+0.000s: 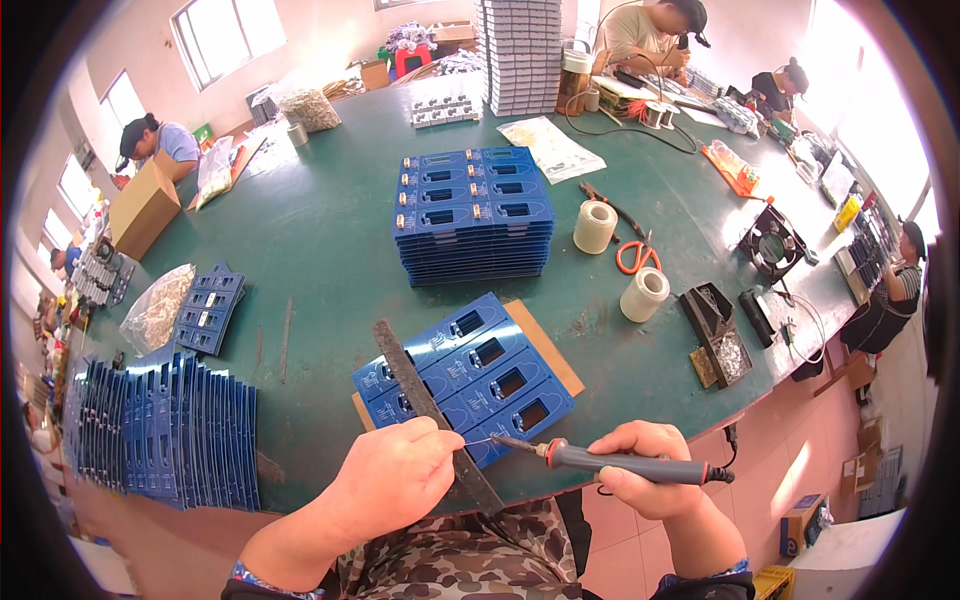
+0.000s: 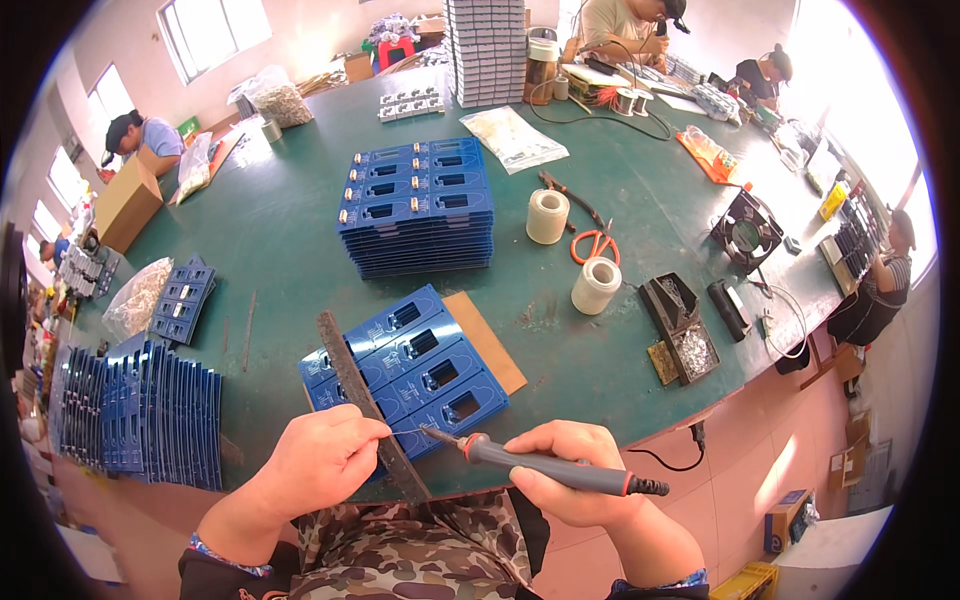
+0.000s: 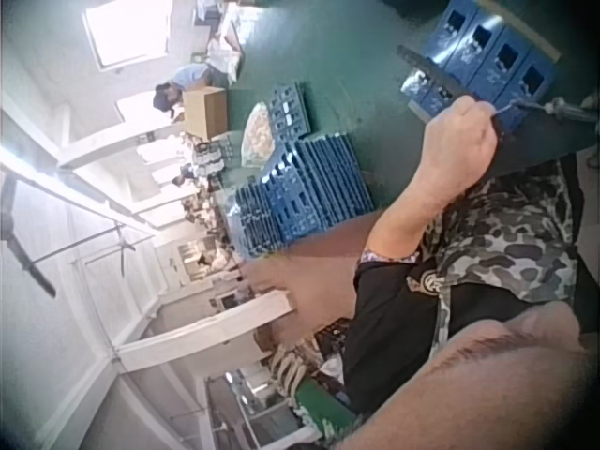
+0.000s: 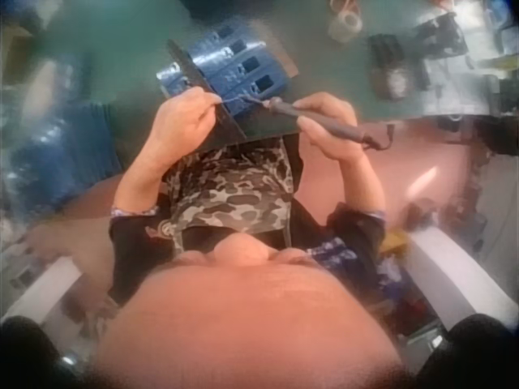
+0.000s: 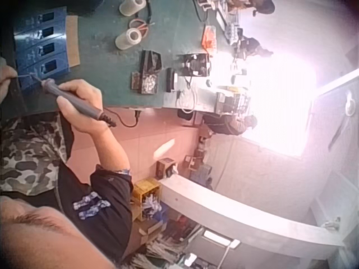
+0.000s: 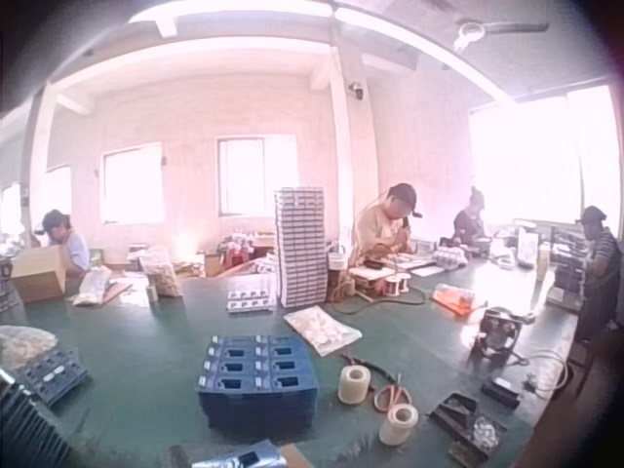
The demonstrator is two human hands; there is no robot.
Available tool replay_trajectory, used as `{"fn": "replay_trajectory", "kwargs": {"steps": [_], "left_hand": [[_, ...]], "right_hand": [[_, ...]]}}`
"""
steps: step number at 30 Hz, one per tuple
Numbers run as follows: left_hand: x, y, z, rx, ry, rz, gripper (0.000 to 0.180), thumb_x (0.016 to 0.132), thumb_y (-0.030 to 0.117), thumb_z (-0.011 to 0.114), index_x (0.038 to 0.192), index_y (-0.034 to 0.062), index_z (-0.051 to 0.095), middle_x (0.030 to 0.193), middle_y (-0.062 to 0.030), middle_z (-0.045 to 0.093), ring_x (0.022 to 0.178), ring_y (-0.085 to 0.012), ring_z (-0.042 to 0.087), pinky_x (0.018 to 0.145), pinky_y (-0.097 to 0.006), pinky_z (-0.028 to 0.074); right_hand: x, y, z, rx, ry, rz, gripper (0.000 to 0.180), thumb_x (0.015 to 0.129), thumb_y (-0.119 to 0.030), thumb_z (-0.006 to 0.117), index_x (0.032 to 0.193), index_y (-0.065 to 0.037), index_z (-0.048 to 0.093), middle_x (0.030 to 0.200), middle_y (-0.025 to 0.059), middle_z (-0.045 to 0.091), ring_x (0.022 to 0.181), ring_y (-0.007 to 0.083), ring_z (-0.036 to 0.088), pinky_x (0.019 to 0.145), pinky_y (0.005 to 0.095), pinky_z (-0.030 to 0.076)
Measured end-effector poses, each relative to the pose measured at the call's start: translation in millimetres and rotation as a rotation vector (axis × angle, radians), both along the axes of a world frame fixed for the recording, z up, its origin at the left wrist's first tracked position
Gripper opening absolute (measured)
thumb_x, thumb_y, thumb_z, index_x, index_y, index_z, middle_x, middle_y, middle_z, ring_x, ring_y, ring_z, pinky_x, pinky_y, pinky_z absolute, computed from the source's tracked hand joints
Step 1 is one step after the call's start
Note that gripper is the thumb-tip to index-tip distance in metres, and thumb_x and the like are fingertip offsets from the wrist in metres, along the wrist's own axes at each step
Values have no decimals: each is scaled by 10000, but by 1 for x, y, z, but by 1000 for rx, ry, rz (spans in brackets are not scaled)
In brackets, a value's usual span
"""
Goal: Solder small electronic components onto a blue circuit board using a soldering iron.
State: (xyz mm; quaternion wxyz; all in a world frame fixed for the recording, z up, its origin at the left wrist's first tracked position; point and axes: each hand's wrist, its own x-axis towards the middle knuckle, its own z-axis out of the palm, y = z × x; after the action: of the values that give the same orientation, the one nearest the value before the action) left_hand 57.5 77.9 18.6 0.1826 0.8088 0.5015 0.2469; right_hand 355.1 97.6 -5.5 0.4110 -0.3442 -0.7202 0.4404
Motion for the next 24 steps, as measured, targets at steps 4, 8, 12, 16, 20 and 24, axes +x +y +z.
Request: {"fn": "replay_trajectory", "kwargs": {"steps": [4,8,12,16,20,24], "left_hand": [[3,-1,1,5,13,-10,143,796,18,641,927,30,699,743,-86,608,628,-262,619,565,-347,506],[5,-1,2,0,24,-10,142,795,20,643,924,32,701,750,-86,613,632,-262,624,571,-347,512],[7,-1,1,-5,34,-13,140,795,29,643,921,35,704,757,-86,618,639,-264,630,576,-350,518],[8,-1,0,-4,35,-16,140,797,33,641,921,36,705,761,-86,620,640,-267,631,578,-354,520],[10,-2,1,-3,41,-22,146,794,30,643,925,36,706,762,-86,622,639,-269,630,578,-354,520],[8,-7,4,-30,45,-33,149,818,70,632,951,29,684,789,-95,609,691,-291,637,594,-382,525]], "right_hand": [[1,-2,1,-29,17,-2,229,807,-142,729,951,28,675,759,113,681,611,192,641,558,299,488],[1,-3,3,-7,-2,5,230,803,-144,731,946,27,677,771,123,687,624,203,652,570,306,499],[2,-3,5,1,-20,7,234,801,-149,733,948,25,678,782,130,691,639,209,661,580,309,506],[1,-3,3,38,4,7,243,798,-142,697,899,74,648,743,139,687,598,184,654,546,281,489],[2,-4,2,72,-1,1,238,795,-141,697,892,71,648,746,140,688,595,189,654,555,285,496],[8,-7,0,41,0,-2,243,794,-164,735,924,31,671,767,128,684,630,205,657,574,306,499]]}}
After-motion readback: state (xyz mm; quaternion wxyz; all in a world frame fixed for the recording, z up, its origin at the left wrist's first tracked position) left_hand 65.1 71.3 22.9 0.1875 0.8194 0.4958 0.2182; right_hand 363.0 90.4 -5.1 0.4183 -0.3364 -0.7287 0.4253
